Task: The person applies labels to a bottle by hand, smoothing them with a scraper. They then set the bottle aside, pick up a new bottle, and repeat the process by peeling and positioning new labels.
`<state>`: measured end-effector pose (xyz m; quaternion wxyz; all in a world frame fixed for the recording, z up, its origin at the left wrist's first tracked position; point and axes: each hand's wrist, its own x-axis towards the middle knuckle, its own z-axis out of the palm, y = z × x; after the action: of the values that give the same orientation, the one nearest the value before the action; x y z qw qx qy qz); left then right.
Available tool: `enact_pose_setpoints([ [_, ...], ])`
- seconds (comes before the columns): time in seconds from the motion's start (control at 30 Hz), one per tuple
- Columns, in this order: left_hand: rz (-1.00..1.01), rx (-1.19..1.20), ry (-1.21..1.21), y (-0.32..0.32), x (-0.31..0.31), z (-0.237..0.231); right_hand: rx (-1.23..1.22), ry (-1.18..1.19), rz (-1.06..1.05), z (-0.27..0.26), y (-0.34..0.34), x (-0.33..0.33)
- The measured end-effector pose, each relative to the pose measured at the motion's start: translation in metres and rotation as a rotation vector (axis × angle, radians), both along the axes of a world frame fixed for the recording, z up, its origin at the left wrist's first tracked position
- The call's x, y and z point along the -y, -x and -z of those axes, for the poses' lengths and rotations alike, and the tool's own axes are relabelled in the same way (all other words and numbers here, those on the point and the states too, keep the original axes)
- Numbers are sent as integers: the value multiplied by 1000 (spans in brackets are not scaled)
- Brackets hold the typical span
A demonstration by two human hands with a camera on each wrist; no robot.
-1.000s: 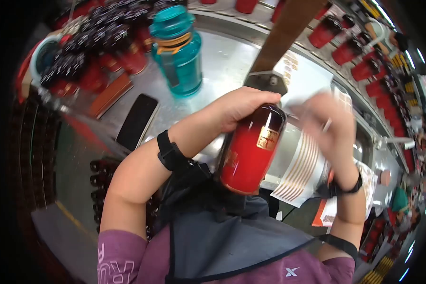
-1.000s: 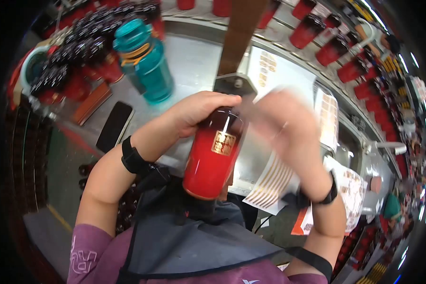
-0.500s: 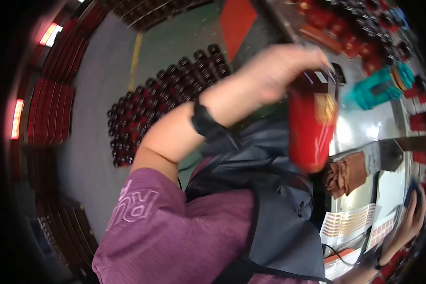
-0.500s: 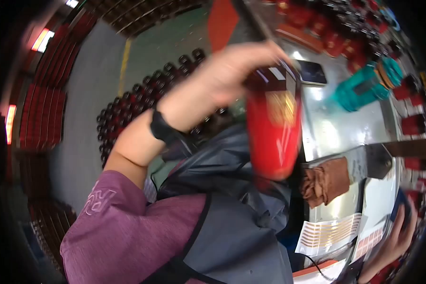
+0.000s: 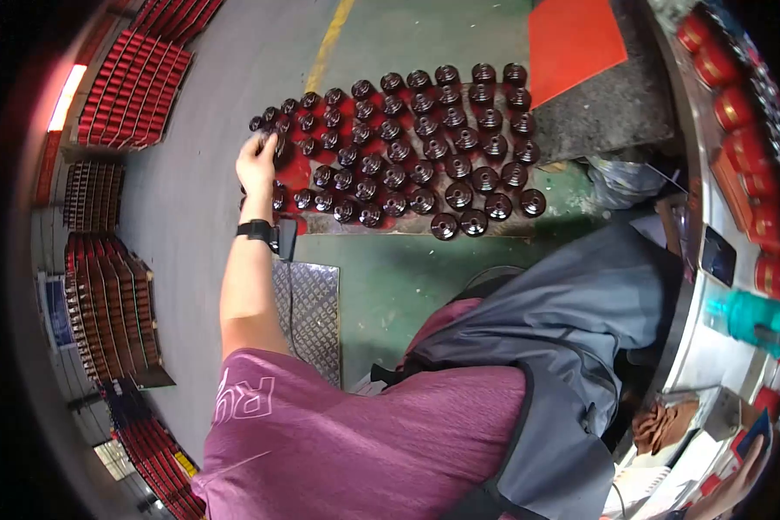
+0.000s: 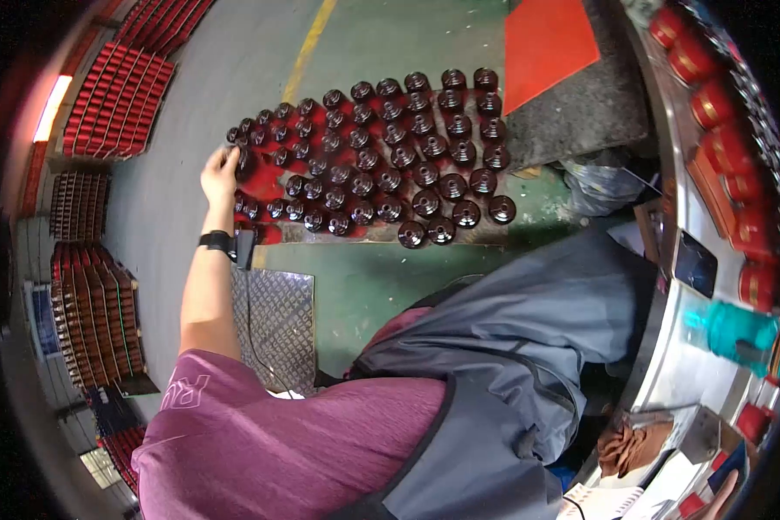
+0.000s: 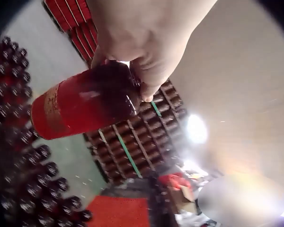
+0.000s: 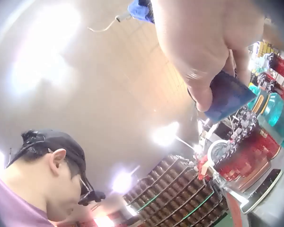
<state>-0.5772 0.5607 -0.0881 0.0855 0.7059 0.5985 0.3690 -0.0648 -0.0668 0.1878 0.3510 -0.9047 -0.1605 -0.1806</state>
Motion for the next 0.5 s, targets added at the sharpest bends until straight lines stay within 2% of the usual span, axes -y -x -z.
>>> enact_pose_setpoints([
  [0.07, -161, -141, 83, 58, -3, 64, -29, 43, 22, 4, 0, -27],
  [0.13, -418, -322, 40, 89, 18, 118, -120, 80, -49, 7, -6, -44],
  [0.2, -682, -439, 346, 88, 40, 134, -114, 149, -85, 7, -5, -63],
  [0.23, -782, -496, 406, 88, 48, 146, -209, 172, 35, 6, -1, -74],
  [0.27, -779, -292, 532, 92, 54, 153, -206, 184, 34, 7, -2, -85],
  [0.3, -825, -225, 549, 97, 58, 166, -177, 412, -102, 27, -101, 39],
  [0.33, -871, -160, 566, 106, 61, 190, -174, 426, -101, 27, -100, 34],
  [0.4, -897, -120, 596, 130, 59, 235, -345, 282, -140, 28, -93, 17],
  [0.43, -913, -49, 587, 130, 63, 244, -466, 137, 57, 29, -87, 9],
  [0.5, -914, 25, 615, 131, 66, 258, -437, 179, 45, 33, -79, -8],
])
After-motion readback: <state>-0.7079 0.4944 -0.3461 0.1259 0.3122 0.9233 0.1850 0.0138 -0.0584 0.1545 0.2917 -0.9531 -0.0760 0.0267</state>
